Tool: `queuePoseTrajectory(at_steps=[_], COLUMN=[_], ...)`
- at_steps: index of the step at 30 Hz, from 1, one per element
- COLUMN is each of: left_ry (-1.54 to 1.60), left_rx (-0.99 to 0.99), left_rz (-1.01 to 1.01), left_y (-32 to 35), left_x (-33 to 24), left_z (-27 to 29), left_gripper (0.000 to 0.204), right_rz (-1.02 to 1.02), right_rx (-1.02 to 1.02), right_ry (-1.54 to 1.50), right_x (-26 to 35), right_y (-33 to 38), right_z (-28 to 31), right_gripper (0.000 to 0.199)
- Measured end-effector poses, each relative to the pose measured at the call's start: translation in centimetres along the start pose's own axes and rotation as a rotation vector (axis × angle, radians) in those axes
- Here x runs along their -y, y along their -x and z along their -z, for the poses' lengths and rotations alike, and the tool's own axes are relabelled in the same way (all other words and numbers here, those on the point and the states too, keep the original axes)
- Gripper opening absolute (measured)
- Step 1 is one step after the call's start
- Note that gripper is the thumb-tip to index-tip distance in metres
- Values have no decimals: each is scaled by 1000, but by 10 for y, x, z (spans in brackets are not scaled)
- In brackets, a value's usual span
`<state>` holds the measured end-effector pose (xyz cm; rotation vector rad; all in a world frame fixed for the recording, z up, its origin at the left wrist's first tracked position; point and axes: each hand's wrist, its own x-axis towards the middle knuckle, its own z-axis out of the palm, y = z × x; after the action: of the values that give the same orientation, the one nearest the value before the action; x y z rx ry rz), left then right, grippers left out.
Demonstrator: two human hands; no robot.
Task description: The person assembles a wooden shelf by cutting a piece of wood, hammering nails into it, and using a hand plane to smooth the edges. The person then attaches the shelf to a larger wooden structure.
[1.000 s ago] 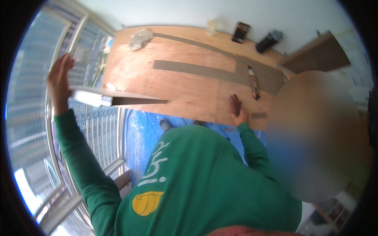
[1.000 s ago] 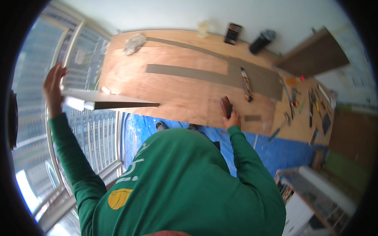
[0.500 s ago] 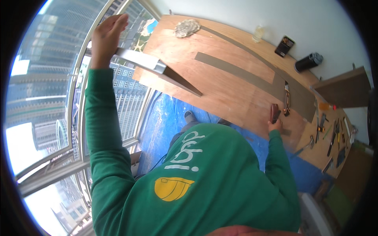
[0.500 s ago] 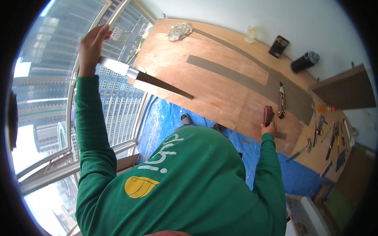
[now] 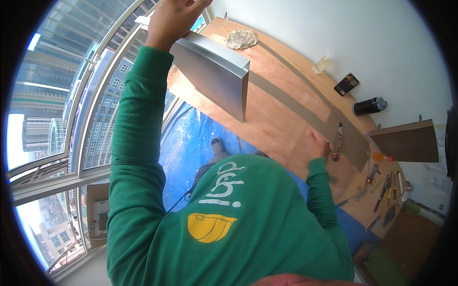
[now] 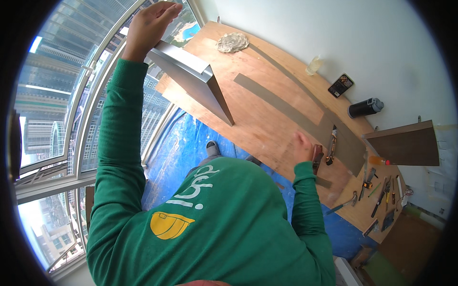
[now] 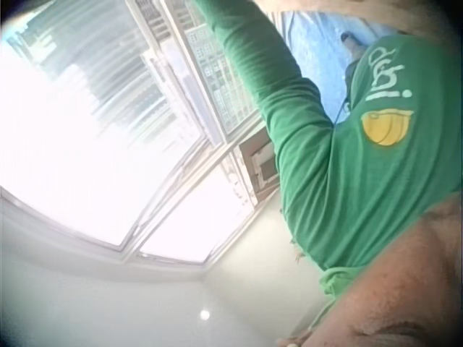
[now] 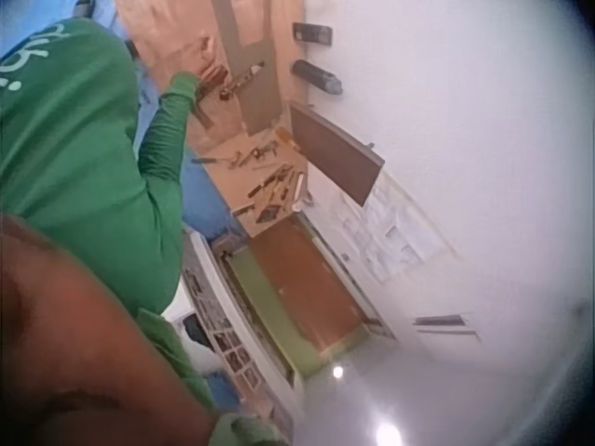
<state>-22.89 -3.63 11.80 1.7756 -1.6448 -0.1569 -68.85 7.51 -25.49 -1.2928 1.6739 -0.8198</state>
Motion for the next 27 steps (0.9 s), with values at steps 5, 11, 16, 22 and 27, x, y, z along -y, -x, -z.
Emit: queuePoseTrajectory(at_steps=[5,11,16,22,27], left_ry=[0,-71,-50,-91,-121], left_rx=[-8,-63,-43,-41,-1], left_rz=[57,-79,-45,-26,7], left_y=[2,-4,-2,-2,4], left_x=[-6,15,11,14,2], left_z=[3,4,4,3,6], left_gripper=[47,50,50,50,50], right_rz=[458,326,350,324,247], right_rx=[541,679,677,660,706], right_ry=[-454,-875,-898,-954,-1023], right_x=[251,311,303,309,310], right_y=[40,41,36,40,39], right_z=[-61,-109,-113,-117,-113], right_gripper=[46,48,45,45,51])
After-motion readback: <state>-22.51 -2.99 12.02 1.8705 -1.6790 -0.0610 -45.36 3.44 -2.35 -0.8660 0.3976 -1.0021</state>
